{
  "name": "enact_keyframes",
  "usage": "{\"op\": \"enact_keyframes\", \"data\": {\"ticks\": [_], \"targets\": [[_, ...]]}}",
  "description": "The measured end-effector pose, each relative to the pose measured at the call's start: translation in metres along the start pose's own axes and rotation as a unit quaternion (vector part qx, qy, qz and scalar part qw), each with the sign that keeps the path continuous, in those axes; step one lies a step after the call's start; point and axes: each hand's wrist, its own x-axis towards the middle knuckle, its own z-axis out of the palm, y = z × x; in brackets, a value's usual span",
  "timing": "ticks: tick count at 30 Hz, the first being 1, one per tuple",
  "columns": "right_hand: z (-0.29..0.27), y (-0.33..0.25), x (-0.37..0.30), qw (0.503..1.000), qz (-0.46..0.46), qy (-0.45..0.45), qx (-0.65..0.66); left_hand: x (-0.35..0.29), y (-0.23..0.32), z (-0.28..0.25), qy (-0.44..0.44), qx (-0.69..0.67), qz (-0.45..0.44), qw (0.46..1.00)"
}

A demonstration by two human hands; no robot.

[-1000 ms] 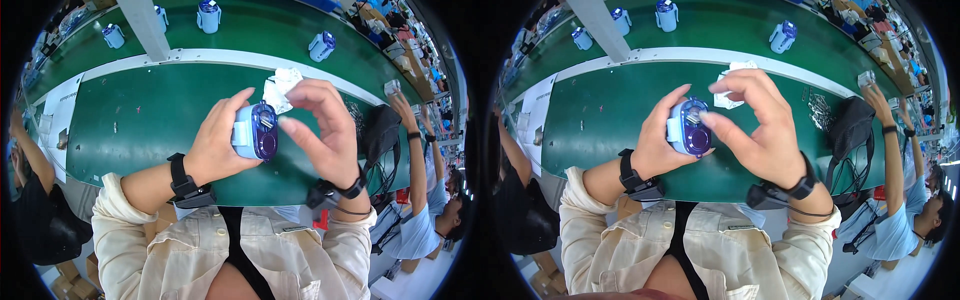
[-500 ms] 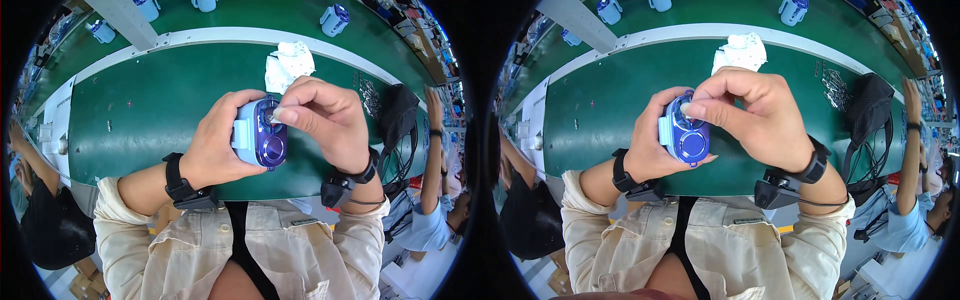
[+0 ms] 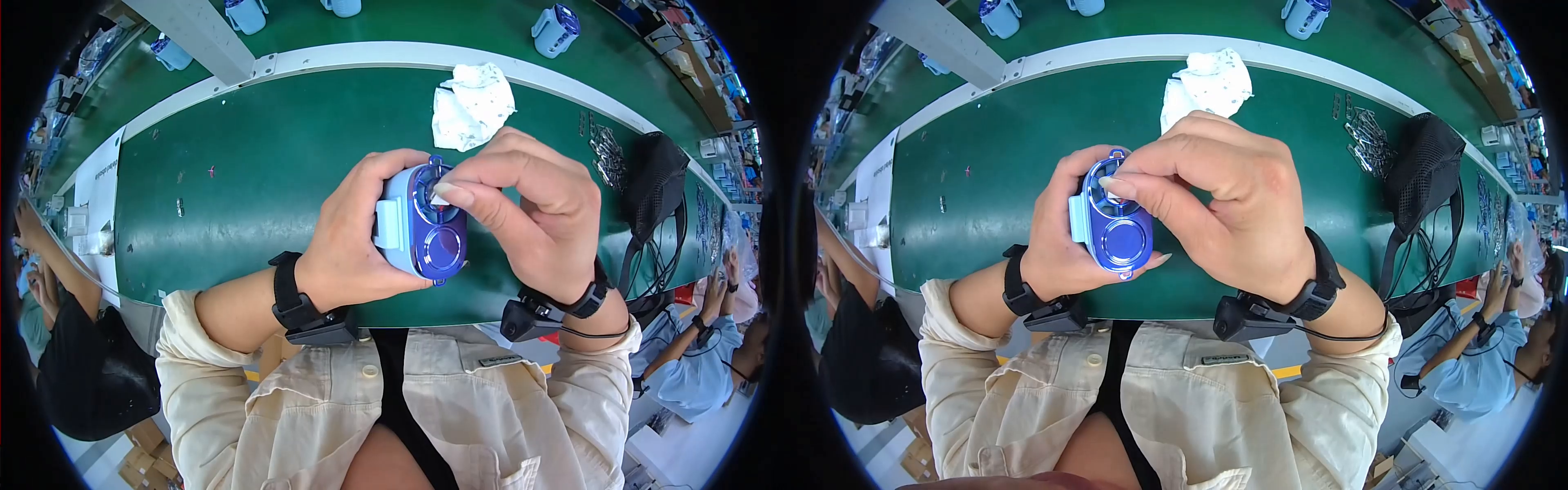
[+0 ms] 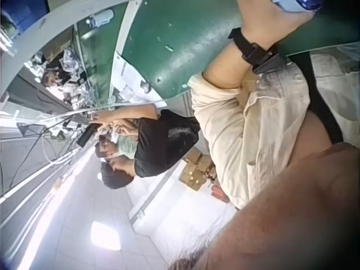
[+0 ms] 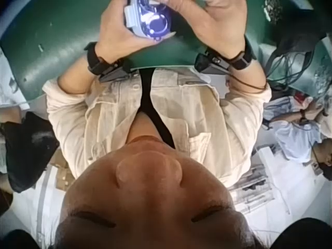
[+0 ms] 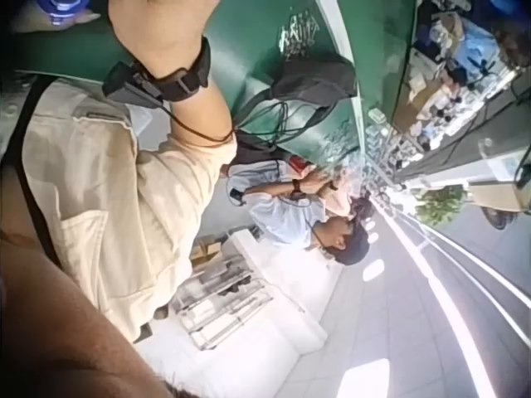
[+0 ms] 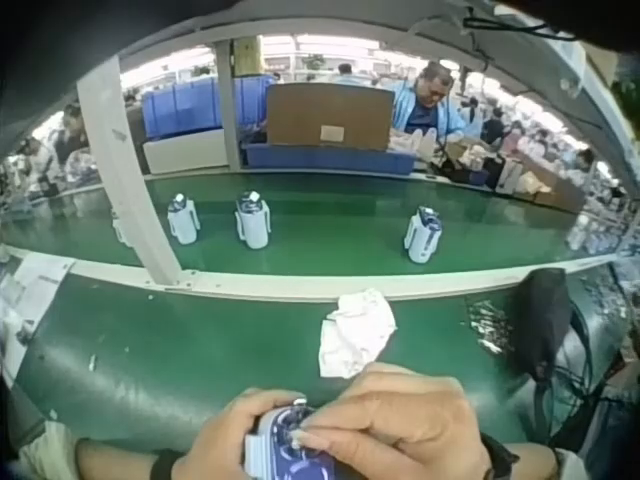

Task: The person picks up a blue and white device from the conveyor belt, peels off a small white sticker by hand, and places the device back on the belt, repeating this for several more devices.

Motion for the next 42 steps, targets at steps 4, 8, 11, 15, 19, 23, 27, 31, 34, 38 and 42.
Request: {"op": "enact_keyframes", "data": {"ticks": [4,8,11,15,19,23,27,31,34,38,42], "targets": [[0.001,0.003,0.001,0.994,-0.077,0.021,-0.078,0.000,-0.001,-0.002,-0.007,0.002,-0.014,1.000],[-0.002,0.007,0.003,0.959,-0.203,0.030,-0.195,0.000,-0.001,-0.005,-0.015,0.020,-0.017,1.000],[-0.008,0.005,0.006,0.942,-0.238,0.000,-0.238,0.003,0.001,-0.004,-0.002,0.042,0.007,0.999],[-0.009,0.003,0.007,0.936,-0.233,0.017,-0.261,0.005,0.001,-0.002,0.030,0.054,0.035,0.997],[-0.011,0.007,0.008,0.935,-0.259,-0.008,-0.242,0.005,0.002,-0.001,0.028,0.057,0.036,0.997],[-0.009,0.009,0.008,0.945,-0.253,-0.006,-0.207,0.006,0.001,-0.001,0.015,0.082,0.048,0.995],[-0.009,0.013,0.007,0.947,-0.263,-0.006,-0.183,0.003,0.002,-0.001,0.001,0.051,0.014,0.999],[-0.006,0.016,0.005,0.951,-0.261,-0.005,-0.166,0.001,0.001,-0.001,-0.009,0.033,-0.001,0.999],[-0.005,0.013,0.002,0.955,-0.233,-0.034,-0.177,0.000,0.000,-0.001,-0.015,0.007,-0.037,0.999],[0.004,0.004,-0.006,0.907,-0.248,-0.039,-0.338,0.002,0.001,-0.001,-0.007,0.072,-0.042,0.997],[0.006,0.009,-0.009,0.924,-0.258,0.027,-0.281,0.001,0.002,0.002,0.005,0.098,0.015,0.995]]}}
